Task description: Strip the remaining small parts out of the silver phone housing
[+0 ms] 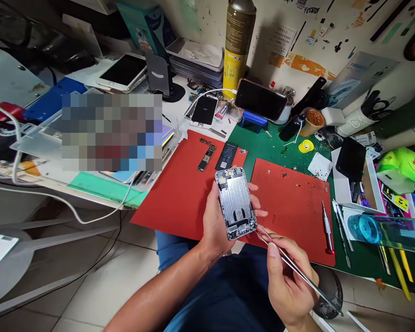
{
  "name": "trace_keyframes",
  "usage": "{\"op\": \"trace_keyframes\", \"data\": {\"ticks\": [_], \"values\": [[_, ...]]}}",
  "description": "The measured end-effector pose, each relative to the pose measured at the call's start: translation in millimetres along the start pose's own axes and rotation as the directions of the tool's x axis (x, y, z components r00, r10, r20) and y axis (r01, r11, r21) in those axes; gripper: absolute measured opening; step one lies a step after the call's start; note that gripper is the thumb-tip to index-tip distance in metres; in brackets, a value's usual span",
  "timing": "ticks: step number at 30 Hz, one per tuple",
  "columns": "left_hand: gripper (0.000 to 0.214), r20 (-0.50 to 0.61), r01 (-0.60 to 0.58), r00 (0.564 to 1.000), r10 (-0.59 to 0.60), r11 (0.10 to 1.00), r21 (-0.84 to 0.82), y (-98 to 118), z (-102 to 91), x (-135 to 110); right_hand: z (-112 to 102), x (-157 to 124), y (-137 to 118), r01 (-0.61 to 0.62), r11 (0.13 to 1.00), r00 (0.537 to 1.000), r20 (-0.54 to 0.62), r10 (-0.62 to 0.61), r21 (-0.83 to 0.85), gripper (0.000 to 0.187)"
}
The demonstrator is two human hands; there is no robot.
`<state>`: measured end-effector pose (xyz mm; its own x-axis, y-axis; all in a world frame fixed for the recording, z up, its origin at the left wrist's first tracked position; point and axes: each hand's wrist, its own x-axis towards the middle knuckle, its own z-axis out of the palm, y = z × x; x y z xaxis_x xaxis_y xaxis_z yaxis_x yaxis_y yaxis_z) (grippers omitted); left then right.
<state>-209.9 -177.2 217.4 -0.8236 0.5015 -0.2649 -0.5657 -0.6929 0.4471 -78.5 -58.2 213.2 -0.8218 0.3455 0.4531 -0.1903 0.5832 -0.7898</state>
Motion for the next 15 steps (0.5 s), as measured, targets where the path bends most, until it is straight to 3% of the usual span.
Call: {"op": "trace_keyframes", "data": {"ticks": [9, 15], "values": [[0.053, -0.034, -0.085, 0.996, 0.083, 0.993, -0.079, -2.7, 5.5, 2.2, -1.7, 5.1, -1.0, 0.084, 0.996, 0.996, 0.014, -0.083, -0.044, 0.026], [0.051, -0.051, -0.102, 0.994, 0.097, 0.99, -0.099, -1.5, 9.5, 3.2, -1.1, 1.6, -1.7, -0.002, 0.999, 0.998, -0.056, -0.001, -0.051, 0.023]]}}
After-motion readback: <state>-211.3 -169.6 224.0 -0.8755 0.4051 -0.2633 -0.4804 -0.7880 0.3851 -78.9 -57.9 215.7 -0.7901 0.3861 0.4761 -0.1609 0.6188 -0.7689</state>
